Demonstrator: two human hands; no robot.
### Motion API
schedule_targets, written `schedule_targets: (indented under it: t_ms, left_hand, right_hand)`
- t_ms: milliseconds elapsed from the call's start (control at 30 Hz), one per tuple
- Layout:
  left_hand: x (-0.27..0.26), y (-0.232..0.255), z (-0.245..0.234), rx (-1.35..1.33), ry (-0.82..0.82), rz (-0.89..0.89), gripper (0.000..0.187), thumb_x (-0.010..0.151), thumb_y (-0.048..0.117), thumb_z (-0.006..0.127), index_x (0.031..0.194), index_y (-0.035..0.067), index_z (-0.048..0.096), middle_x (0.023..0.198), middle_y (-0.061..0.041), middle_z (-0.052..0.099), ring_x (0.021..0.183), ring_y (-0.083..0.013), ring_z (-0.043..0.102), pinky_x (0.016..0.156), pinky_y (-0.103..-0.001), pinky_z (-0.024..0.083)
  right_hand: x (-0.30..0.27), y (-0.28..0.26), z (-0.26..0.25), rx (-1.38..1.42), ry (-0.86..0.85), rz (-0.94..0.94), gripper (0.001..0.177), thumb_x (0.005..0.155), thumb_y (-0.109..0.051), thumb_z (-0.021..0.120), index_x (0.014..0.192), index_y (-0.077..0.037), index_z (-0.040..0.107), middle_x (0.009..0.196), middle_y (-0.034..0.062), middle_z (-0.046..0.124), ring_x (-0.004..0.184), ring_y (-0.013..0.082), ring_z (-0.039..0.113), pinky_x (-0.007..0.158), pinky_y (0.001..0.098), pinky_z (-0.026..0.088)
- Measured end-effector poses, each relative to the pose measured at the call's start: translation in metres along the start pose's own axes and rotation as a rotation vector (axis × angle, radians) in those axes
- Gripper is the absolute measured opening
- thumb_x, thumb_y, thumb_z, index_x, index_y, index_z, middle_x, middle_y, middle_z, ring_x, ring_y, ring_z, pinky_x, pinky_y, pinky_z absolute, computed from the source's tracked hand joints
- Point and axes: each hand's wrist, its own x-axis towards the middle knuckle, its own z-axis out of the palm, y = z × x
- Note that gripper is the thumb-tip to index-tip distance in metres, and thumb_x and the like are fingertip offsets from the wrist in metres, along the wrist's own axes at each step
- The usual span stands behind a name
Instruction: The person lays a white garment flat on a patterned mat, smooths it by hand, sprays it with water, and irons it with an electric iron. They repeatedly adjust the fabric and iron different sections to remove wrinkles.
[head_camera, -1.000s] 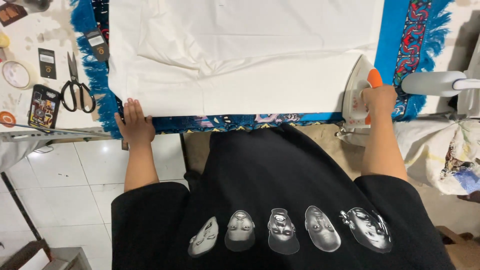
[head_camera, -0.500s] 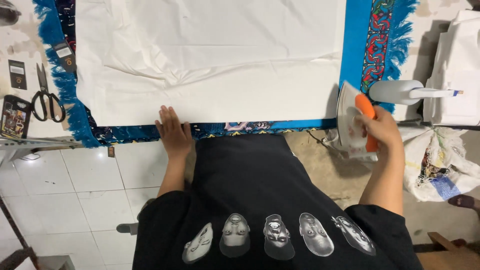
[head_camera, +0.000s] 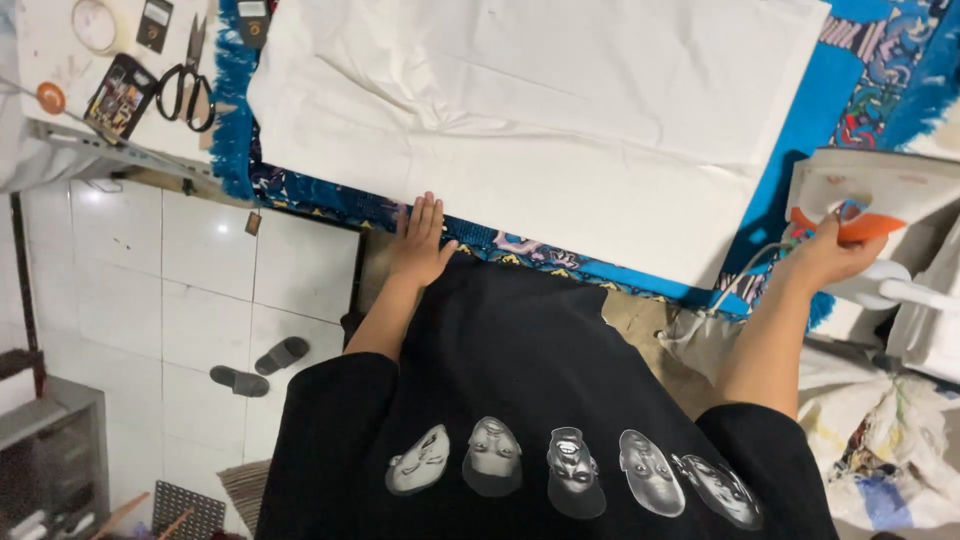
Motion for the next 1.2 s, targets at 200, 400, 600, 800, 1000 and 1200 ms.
schedule_targets:
  t_ms: [200,400,600,800,1000,1200]
  left_hand:
    - [-0.009,-0.001,-0.015,0.026,-0.012,0.033,0.080,0.107,0.057,0.021,0.164,0.009,-0.010,0.172,-0.006,-0.016,0.159,-0.0223,-0.013,0.128,-0.048,-0.008]
    - [-0.012,-0.032,0.002,-0.100,0.293,-0.085,0.077,0.110,0.049,0.031,0.165,0.005,-0.001,0.173,-0.012,-0.004,0.160,-0.0258,-0.002,0.131,-0.045,0.001]
    - [0.007,-0.100,-0.023,-0.181,0.427,-0.207,0.073,0.112,0.049,0.024,0.165,0.003,0.009,0.173,-0.014,0.003,0.160,-0.0288,0.003,0.130,-0.047,0.001]
    - [0.045,-0.179,-0.057,-0.294,0.680,-0.230,0.069,0.115,0.046,0.035,0.167,0.004,0.017,0.174,-0.016,0.003,0.161,-0.0295,0.001,0.128,-0.047,-0.008]
    - [0.090,-0.245,-0.065,-0.155,0.874,-0.304,0.066,0.112,0.044,0.035,0.163,0.004,0.027,0.171,-0.017,0.016,0.160,-0.0298,0.012,0.130,-0.050,0.000]
    - [0.102,-0.262,-0.069,-0.200,0.962,-0.232,0.063,0.110,0.044,0.035,0.158,0.005,0.038,0.169,-0.016,0.026,0.158,-0.0283,0.022,0.130,-0.051,0.008]
  right_hand:
    - [-0.007,0.085,-0.002,0.109,0.021,0.142,0.074,0.099,0.003,0.071,0.157,-0.014,0.028,0.145,0.0133,0.069,0.128,0.0251,0.079,0.096,0.0335,0.078]
    - [-0.023,0.013,0.006,-0.080,0.033,0.221,0.032,0.098,-0.013,0.075,0.120,-0.015,0.052,0.102,0.0046,0.071,0.080,0.0177,0.090,0.068,0.0285,0.078]
    - [-0.067,0.022,0.036,-0.151,0.462,0.295,0.046,0.076,-0.009,0.096,0.101,-0.014,0.057,0.090,0.0018,0.063,0.075,0.0174,0.065,0.068,0.0363,0.057]
    - [-0.189,-0.037,0.109,-0.300,-0.066,0.168,0.035,0.084,-0.003,0.075,0.114,-0.007,0.057,0.091,-0.0005,0.055,0.080,0.0116,0.054,0.073,0.0284,0.046]
    - [-0.195,-0.096,0.254,-0.351,-0.700,-0.303,0.021,0.094,-0.008,0.076,0.113,-0.005,0.067,0.096,0.0116,0.064,0.091,0.0252,0.070,0.069,0.0340,0.055]
    - [-0.206,-0.189,0.443,-0.513,-1.021,-0.709,0.012,0.109,-0.015,0.072,0.115,-0.006,0.076,0.102,0.0092,0.071,0.098,0.0260,0.073,0.074,0.0350,0.060]
